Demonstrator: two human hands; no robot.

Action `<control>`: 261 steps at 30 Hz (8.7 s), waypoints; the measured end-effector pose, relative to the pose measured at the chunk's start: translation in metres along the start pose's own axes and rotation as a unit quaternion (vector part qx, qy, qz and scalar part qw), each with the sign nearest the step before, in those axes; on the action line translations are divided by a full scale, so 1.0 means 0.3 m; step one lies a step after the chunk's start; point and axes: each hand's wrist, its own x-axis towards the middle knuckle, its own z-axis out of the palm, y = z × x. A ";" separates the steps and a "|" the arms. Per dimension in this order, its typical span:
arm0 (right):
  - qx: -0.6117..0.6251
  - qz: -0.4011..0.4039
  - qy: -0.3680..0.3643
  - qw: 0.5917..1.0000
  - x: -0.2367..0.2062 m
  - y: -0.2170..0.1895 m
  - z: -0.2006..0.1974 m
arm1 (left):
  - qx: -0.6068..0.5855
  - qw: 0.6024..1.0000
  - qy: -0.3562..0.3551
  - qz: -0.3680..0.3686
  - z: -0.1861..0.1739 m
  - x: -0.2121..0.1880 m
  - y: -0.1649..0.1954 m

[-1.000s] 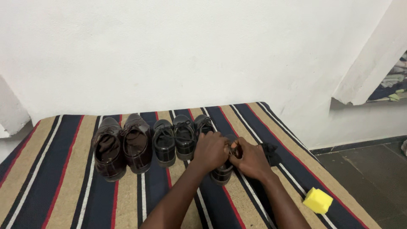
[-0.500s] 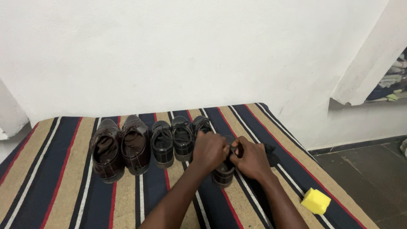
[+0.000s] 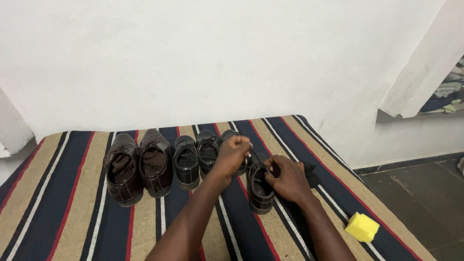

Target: The person sits at a bed with several pairs of lace-up shoes laid out and removes the shoelaces from them one shoe at a time, pulling each lace fully out of the eyelets and setting the removed laces on the bed beside the shoes.

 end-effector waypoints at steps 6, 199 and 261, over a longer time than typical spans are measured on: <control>0.095 -0.023 0.015 0.995 0.005 0.014 0.015 | -0.051 0.997 -0.001 0.061 -0.107 -0.070 0.174; 0.111 -0.017 0.294 0.949 0.077 0.186 0.040 | 0.172 0.972 -0.059 0.147 -0.096 -0.044 -0.096; 0.299 0.057 0.413 0.858 0.026 0.151 -0.212 | 0.251 0.965 0.072 0.037 -0.004 -0.268 -0.153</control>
